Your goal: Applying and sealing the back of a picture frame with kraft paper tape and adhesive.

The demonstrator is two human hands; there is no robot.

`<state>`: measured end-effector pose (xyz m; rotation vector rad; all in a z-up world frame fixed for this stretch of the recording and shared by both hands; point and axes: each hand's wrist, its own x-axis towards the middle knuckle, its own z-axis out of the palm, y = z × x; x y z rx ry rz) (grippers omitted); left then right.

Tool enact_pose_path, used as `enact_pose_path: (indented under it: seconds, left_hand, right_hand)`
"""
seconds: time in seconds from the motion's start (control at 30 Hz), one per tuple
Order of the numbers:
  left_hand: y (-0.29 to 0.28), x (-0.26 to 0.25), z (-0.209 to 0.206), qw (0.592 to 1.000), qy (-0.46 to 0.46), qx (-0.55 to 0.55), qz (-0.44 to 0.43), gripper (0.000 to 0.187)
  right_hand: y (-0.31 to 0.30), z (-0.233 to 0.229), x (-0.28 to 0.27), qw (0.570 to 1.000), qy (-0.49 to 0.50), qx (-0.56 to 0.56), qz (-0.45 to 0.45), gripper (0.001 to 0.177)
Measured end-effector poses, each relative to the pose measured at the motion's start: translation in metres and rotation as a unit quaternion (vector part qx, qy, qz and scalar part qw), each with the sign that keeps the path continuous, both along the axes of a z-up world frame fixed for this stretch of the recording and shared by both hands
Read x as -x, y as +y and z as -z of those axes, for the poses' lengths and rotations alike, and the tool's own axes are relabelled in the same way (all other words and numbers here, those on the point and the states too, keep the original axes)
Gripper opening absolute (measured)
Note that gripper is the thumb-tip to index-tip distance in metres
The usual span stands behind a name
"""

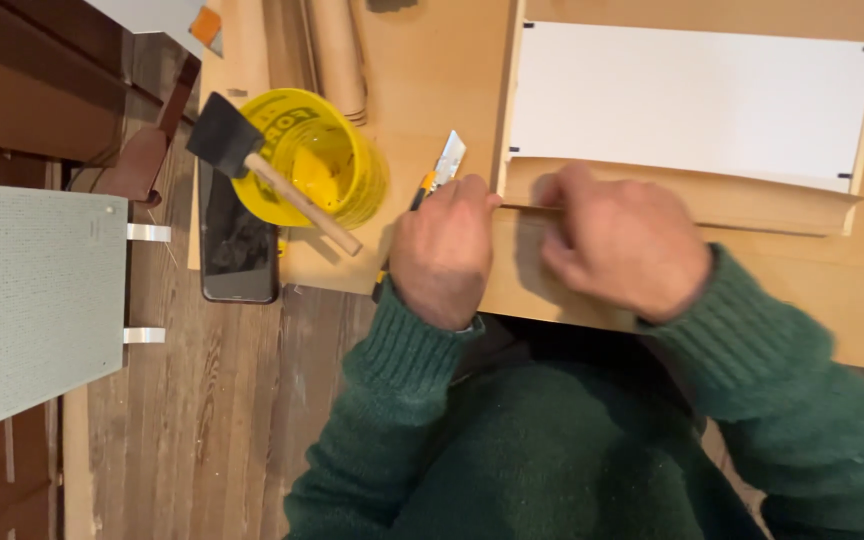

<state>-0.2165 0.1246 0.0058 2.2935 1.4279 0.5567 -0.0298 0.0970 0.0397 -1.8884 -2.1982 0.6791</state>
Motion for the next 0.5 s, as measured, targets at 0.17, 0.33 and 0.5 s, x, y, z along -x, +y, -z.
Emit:
enact_pose_path:
  seconds: [0.17, 0.33, 0.5]
  left_hand:
    - [0.001, 0.000, 0.004, 0.999, 0.025, 0.034, -0.028, 0.020]
    - [-0.001, 0.004, 0.000, 0.999, -0.029, -0.019, 0.023, 0.017]
    - [0.001, -0.002, -0.001, 1.000, 0.008, -0.010, -0.003, 0.020]
  right_hand:
    - [0.013, 0.002, 0.029, 1.000, 0.023, -0.014, -0.007, 0.028]
    - [-0.001, 0.001, 0.004, 1.000, 0.006, -0.021, 0.018, 0.029]
    - [-0.036, 0.006, -0.067, 0.990, -0.094, 0.078, 0.068, 0.027]
